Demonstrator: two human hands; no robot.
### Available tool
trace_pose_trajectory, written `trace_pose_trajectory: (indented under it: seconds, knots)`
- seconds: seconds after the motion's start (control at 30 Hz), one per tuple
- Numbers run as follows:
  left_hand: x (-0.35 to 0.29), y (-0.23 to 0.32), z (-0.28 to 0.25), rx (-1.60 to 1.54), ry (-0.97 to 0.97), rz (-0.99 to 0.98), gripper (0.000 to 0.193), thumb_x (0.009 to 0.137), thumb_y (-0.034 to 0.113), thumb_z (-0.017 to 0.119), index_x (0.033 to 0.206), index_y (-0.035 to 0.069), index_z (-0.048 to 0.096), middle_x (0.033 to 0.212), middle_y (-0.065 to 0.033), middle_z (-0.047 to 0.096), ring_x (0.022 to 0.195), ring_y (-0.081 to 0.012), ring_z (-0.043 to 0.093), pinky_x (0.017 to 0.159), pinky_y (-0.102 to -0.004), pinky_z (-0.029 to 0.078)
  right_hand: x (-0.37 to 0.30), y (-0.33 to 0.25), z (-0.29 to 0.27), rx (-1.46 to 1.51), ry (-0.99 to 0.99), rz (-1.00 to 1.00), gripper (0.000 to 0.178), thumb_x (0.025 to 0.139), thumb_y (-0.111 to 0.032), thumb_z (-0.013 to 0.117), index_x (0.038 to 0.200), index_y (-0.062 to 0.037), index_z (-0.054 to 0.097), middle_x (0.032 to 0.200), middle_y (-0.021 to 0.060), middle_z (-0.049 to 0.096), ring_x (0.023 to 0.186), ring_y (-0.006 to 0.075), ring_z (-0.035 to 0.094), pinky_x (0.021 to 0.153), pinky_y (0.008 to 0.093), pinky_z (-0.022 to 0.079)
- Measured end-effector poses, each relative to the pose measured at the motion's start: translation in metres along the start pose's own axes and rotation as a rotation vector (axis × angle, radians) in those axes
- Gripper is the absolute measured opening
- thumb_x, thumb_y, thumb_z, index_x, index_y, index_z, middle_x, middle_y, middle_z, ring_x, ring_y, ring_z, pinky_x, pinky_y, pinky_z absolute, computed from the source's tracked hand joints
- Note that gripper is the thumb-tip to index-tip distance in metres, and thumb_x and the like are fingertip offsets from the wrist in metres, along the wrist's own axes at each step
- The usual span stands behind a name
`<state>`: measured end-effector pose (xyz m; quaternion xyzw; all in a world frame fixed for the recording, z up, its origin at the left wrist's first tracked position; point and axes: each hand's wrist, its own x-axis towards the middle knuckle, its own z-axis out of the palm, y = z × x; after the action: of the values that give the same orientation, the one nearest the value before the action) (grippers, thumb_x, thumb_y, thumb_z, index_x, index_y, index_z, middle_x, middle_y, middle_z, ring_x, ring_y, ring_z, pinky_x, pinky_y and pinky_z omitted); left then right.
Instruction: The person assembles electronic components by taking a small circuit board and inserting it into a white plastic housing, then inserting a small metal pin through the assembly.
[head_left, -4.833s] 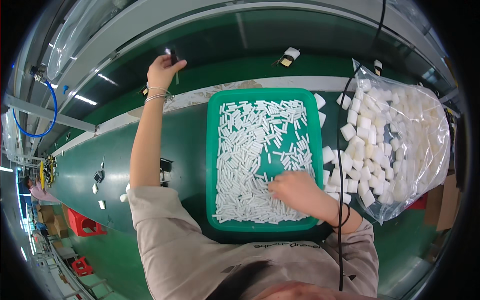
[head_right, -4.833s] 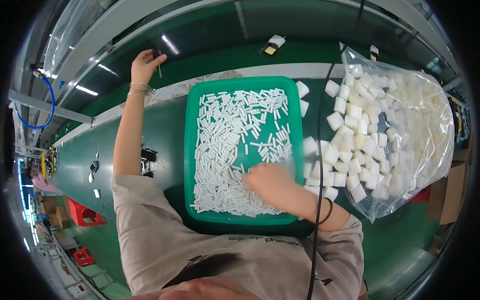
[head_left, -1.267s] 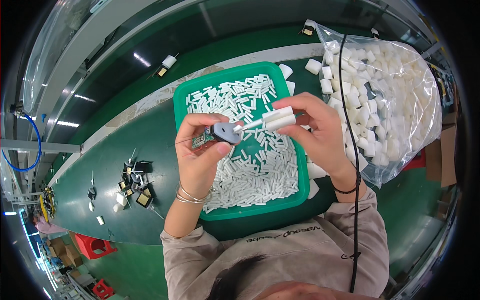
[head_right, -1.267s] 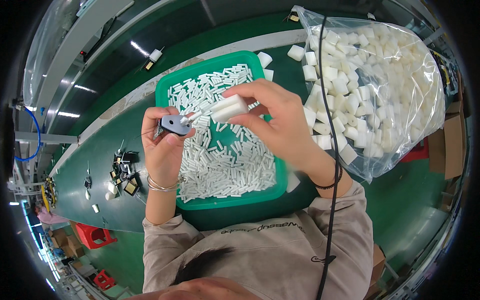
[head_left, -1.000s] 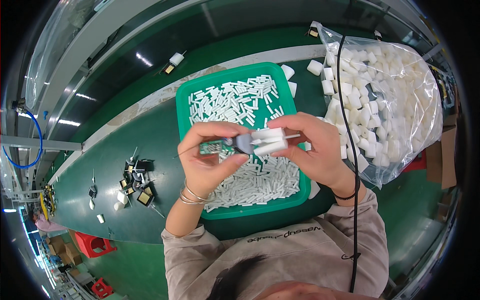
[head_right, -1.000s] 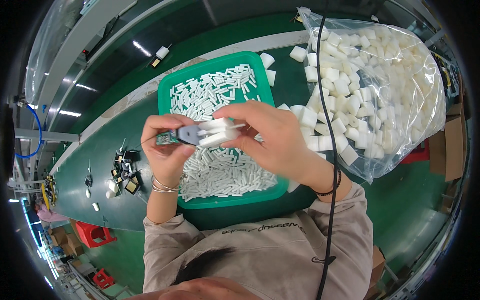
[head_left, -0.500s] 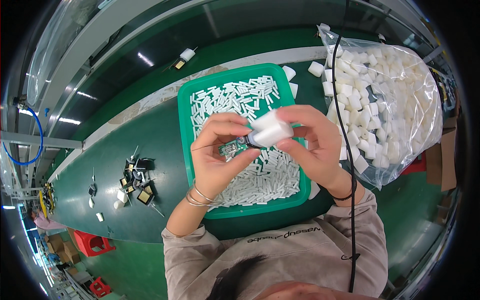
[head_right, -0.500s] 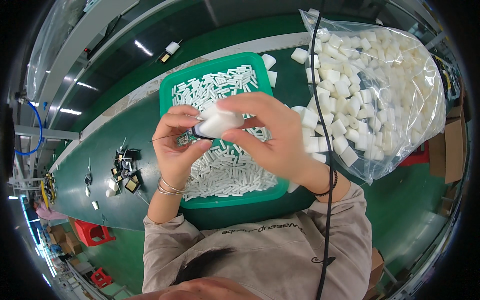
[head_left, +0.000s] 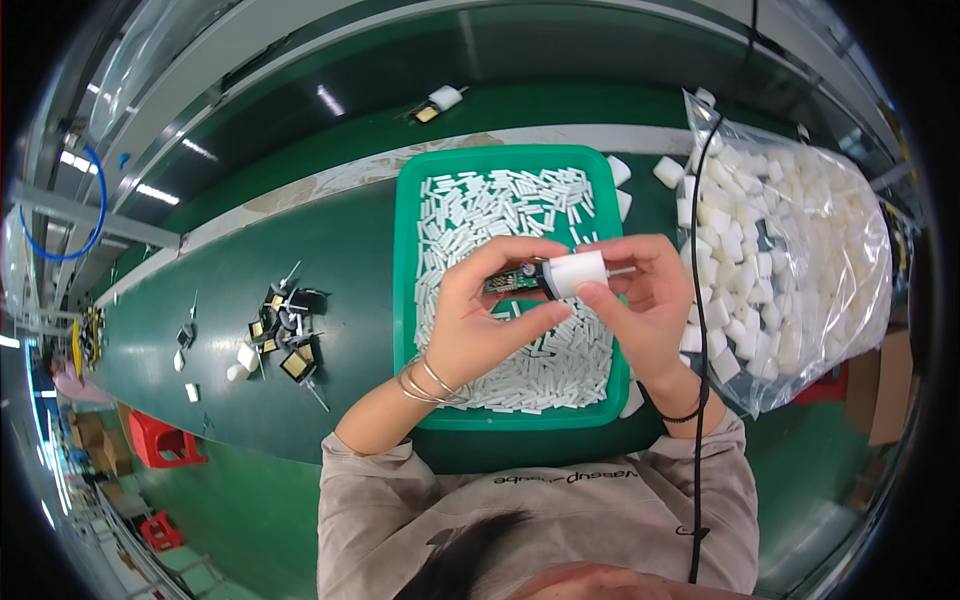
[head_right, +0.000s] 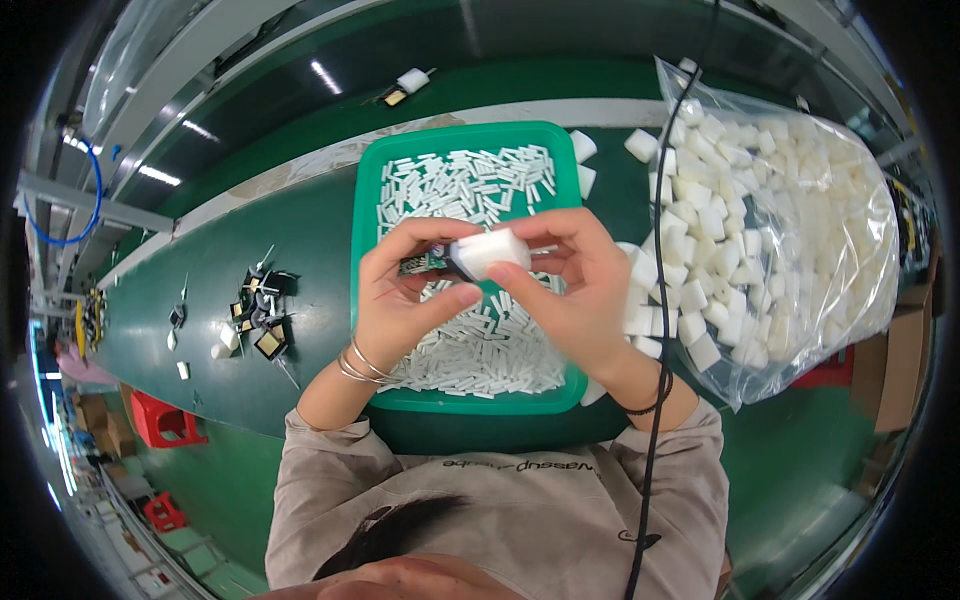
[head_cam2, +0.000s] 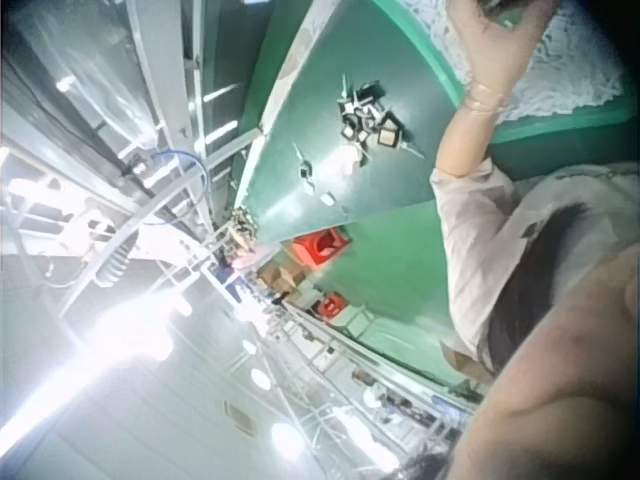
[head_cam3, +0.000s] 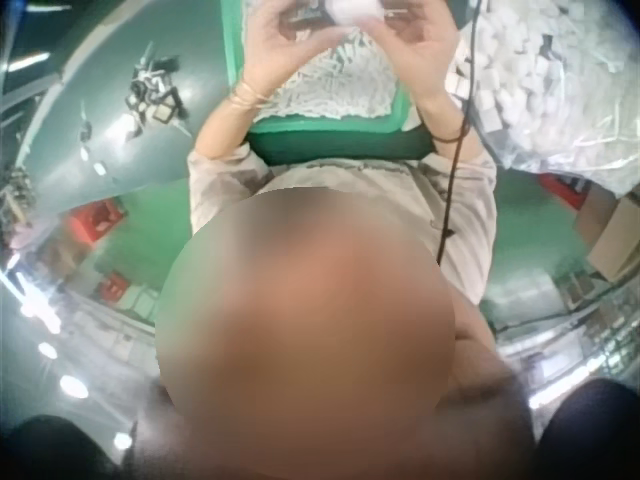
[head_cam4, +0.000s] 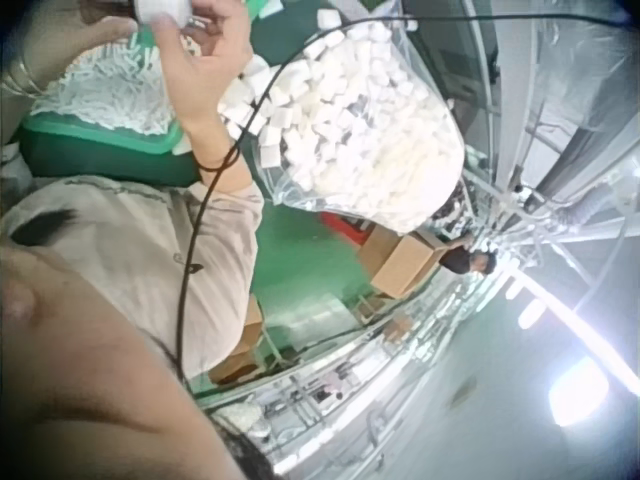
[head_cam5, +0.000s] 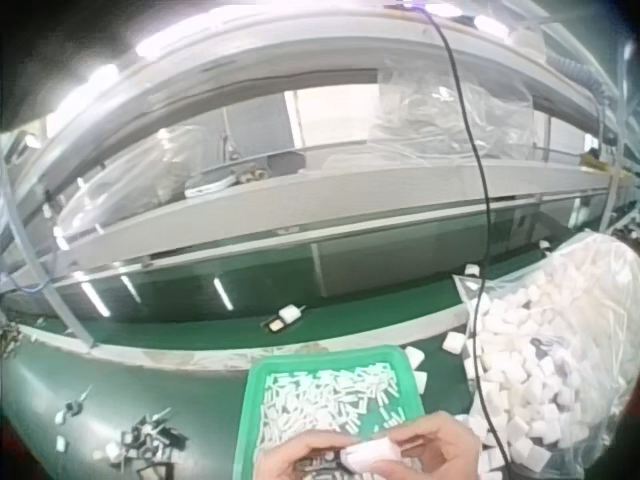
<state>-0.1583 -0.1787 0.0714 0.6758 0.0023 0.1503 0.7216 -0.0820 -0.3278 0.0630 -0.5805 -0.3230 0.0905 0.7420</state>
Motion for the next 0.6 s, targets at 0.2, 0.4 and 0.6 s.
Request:
trace_pose_trajectory:
  seconds: [0.2,0.4,0.6]
  knots:
    - [0.016,-0.016,-0.063,0.225,0.161,0.001,0.025,0.066,0.0,0.07,0.089,0.002,0.062,0.088,-0.0034,0.061,0.081,-0.0107,0.058,0.07,-0.023,0.048,0.006,0.003,0.011,-0.581,-0.073,-0.05,0.053,0.062,-0.01,0.075,0.109,-0.0051,0.051,0.108,0.0107,0.055,0.101,0.0241,0.052,0.08,0.0325,0.047]
    - [0.074,-0.072,-0.275,0.184,0.862,-0.302,0.024,0.066,0.01,0.073,0.088,0.007,0.064,0.084,-0.0032,0.062,0.07,-0.0112,0.058,0.052,-0.0206,0.045,-0.008,0.023,0.003,-0.807,-0.648,-0.056,0.038,0.07,-0.023,0.067,0.102,-0.0066,0.056,0.106,0.0124,0.055,0.097,0.031,0.052,0.081,0.0353,0.043]
    - [0.098,-0.101,-0.407,-0.016,1.283,-0.151,0.084,0.061,0.026,0.078,0.127,0.004,0.031,0.112,-0.0175,0.049,0.09,-0.0247,0.055,0.066,-0.0356,0.05,-0.005,0.021,0.016,-0.837,-0.909,0.063,0.04,0.07,-0.025,0.066,0.104,-0.0067,0.055,0.106,0.0105,0.052,0.092,0.0284,0.053,0.077,0.0344,0.045]
